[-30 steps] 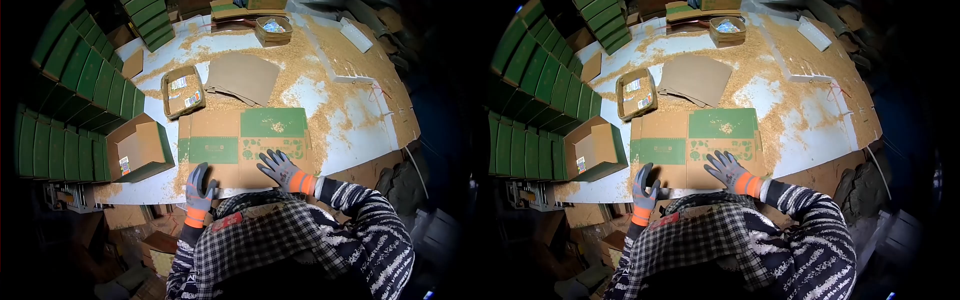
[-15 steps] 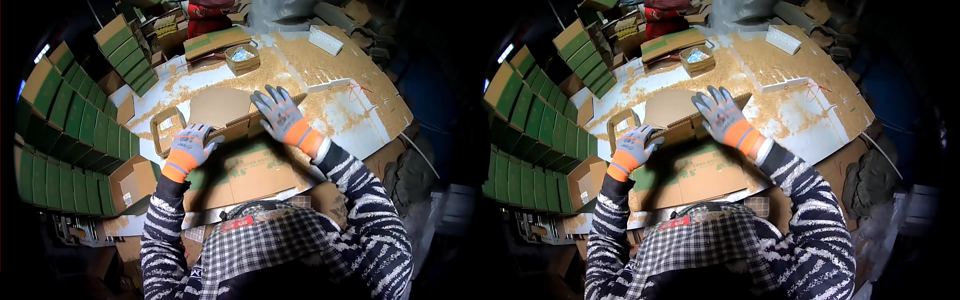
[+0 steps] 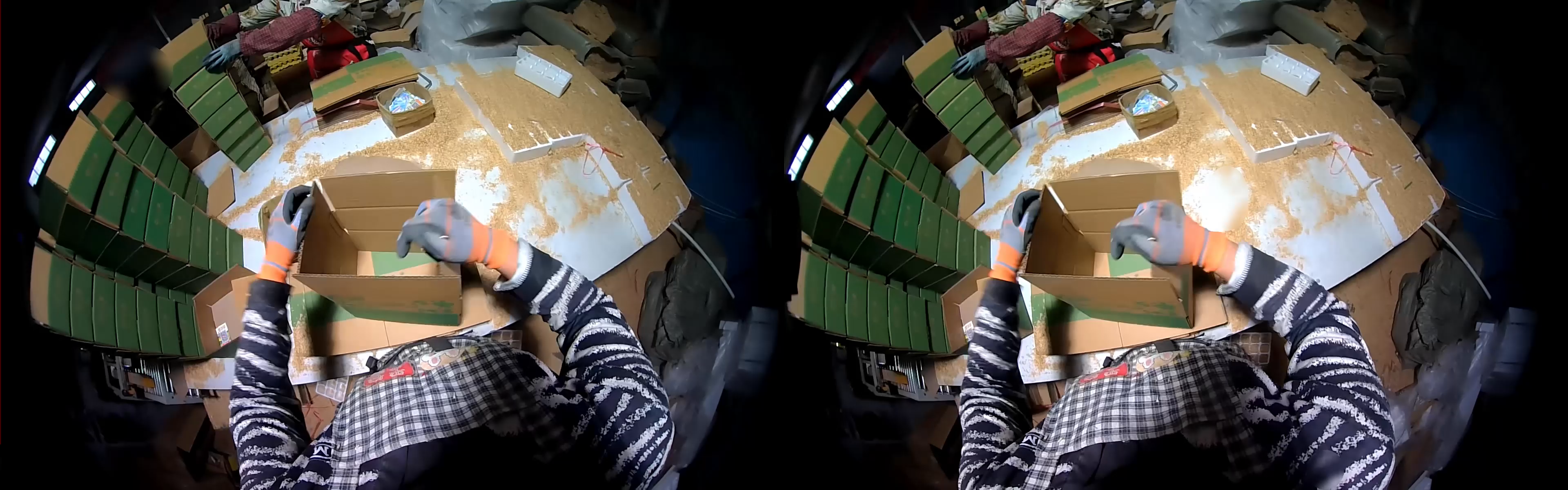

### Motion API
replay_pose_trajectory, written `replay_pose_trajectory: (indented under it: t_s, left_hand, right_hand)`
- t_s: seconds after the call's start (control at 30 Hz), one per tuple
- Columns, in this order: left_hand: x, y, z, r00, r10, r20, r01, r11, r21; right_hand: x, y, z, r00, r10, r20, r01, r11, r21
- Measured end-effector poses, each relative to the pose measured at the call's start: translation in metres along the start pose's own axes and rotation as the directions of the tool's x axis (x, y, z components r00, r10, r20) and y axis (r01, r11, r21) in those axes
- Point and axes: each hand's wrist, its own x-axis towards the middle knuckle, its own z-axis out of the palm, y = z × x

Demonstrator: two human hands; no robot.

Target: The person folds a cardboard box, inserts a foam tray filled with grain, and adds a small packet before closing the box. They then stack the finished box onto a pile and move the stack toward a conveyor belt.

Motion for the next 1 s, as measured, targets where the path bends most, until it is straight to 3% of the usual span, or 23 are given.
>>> replay_pose_trajectory:
  t_s: [0.03,0.07,0.1,0.13,0.23,0.27,0.3,0.4,0.43,0.47,0.5,0.57,0.63,0.67,0.7,0.73,0.77,0.8,0.87,0.9,0.93,0.97,1.0]
  left_hand:
    - [-0.012,0.009,0.027,0.989,-0.012,-0.148,-0.015,0.984,-0.18]
    - [-0.024,0.038,0.05,0.975,0.147,-0.167,-0.167,0.979,-0.117]
    - [-0.028,0.048,0.056,0.93,0.358,0.084,-0.366,0.922,0.123]
    - [-0.027,0.049,0.058,0.816,0.366,0.448,-0.513,0.816,0.267]
    - [-0.045,0.01,0.065,0.768,0.188,0.613,-0.446,0.843,0.3]
    - [-0.046,0.016,0.062,0.777,0.155,0.61,-0.404,0.866,0.295]
    - [-0.045,0.011,0.064,0.783,0.161,0.6,-0.398,0.872,0.284]
    - [-0.036,-0.023,0.056,0.866,0.043,0.499,0.0,0.996,-0.087]
    - [-0.036,-0.036,0.05,0.882,-0.023,0.47,0.164,0.951,-0.262]
    - [-0.049,-0.036,0.052,0.959,-0.162,0.234,0.266,0.802,-0.536]
    - [-0.069,-0.038,0.05,0.93,-0.366,0.037,0.258,0.576,-0.775]
    - [-0.104,-0.083,0.04,0.791,-0.581,-0.19,0.318,0.657,-0.684]
    - [-0.12,-0.039,0.029,0.786,-0.601,-0.145,0.413,0.685,-0.601]
    - [-0.113,-0.009,0.017,0.869,-0.495,-0.026,0.368,0.68,-0.634]
    - [-0.106,0.01,0.012,0.924,-0.372,0.086,0.329,0.663,-0.673]
    - [-0.113,-0.02,-0.002,0.976,-0.215,-0.009,0.191,0.884,-0.426]
    - [-0.083,0.069,-0.01,0.945,-0.31,0.107,0.32,0.801,-0.505]
    - [-0.058,0.096,-0.018,0.931,-0.299,0.207,0.358,0.858,-0.368]
    - [-0.044,0.103,-0.001,0.865,-0.362,0.348,0.445,0.873,-0.197]
    - [-0.046,0.081,0.013,0.811,-0.358,0.463,0.314,0.934,0.174]
    - [-0.064,0.049,0.034,0.78,-0.168,0.603,-0.124,0.903,0.411]
    - [-0.075,0.063,0.055,0.665,-0.096,0.741,-0.28,0.888,0.366]
    - [-0.09,0.073,0.073,0.579,-0.24,0.779,-0.33,0.805,0.493]
  right_hand:
    - [-0.007,0.017,0.027,0.985,0.075,0.157,-0.067,0.996,-0.054]
    - [-0.009,0.017,0.042,0.96,0.062,0.274,-0.013,0.984,-0.177]
    - [-0.01,0.017,0.052,0.92,0.068,0.387,0.051,0.956,-0.289]
    - [-0.01,0.021,0.057,0.977,-0.165,0.135,0.194,0.95,-0.244]
    - [-0.007,-0.019,0.003,0.962,0.271,-0.012,-0.263,0.919,-0.295]
    - [-0.007,-0.03,0.0,0.937,0.313,0.154,-0.314,0.949,-0.023]
    - [-0.006,-0.051,-0.005,0.878,0.245,0.412,-0.234,0.969,-0.078]
    - [0.007,-0.029,-0.001,0.614,0.4,0.681,-0.371,0.907,-0.199]
    - [-0.008,0.018,0.02,0.808,0.265,0.526,-0.168,0.96,-0.225]
    - [-0.011,0.035,0.018,0.803,0.261,0.536,-0.134,0.955,-0.264]
    - [-0.014,0.044,0.013,0.797,0.257,0.546,-0.098,0.948,-0.302]
    - [-0.021,0.038,0.003,0.909,0.276,0.312,-0.219,0.954,-0.207]
    - [-0.018,0.019,-0.012,0.912,0.403,0.081,-0.405,0.914,0.012]
    - [-0.024,0.026,0.006,0.848,0.511,-0.141,-0.471,0.848,0.243]
    - [-0.024,0.012,0.017,0.743,0.605,-0.288,-0.375,0.731,0.569]
    - [-0.028,0.017,0.052,0.706,0.568,-0.424,-0.259,0.764,0.591]
    - [-0.035,0.025,0.087,0.647,0.527,-0.551,-0.139,0.792,0.594]
    - [-0.049,0.023,0.1,0.744,0.612,-0.269,-0.278,0.65,0.707]
    - [-0.081,0.016,0.113,0.74,0.581,0.339,-0.592,0.323,0.738]
    - [-0.102,0.028,0.123,0.685,0.487,0.542,-0.656,0.089,0.749]
    - [-0.124,0.04,0.133,0.594,0.367,0.716,-0.73,-0.13,0.671]
    - [-0.149,0.068,0.142,0.562,0.235,0.793,-0.678,-0.418,0.605]
    - [-0.159,0.097,0.126,0.507,0.243,0.827,-0.754,-0.34,0.562]
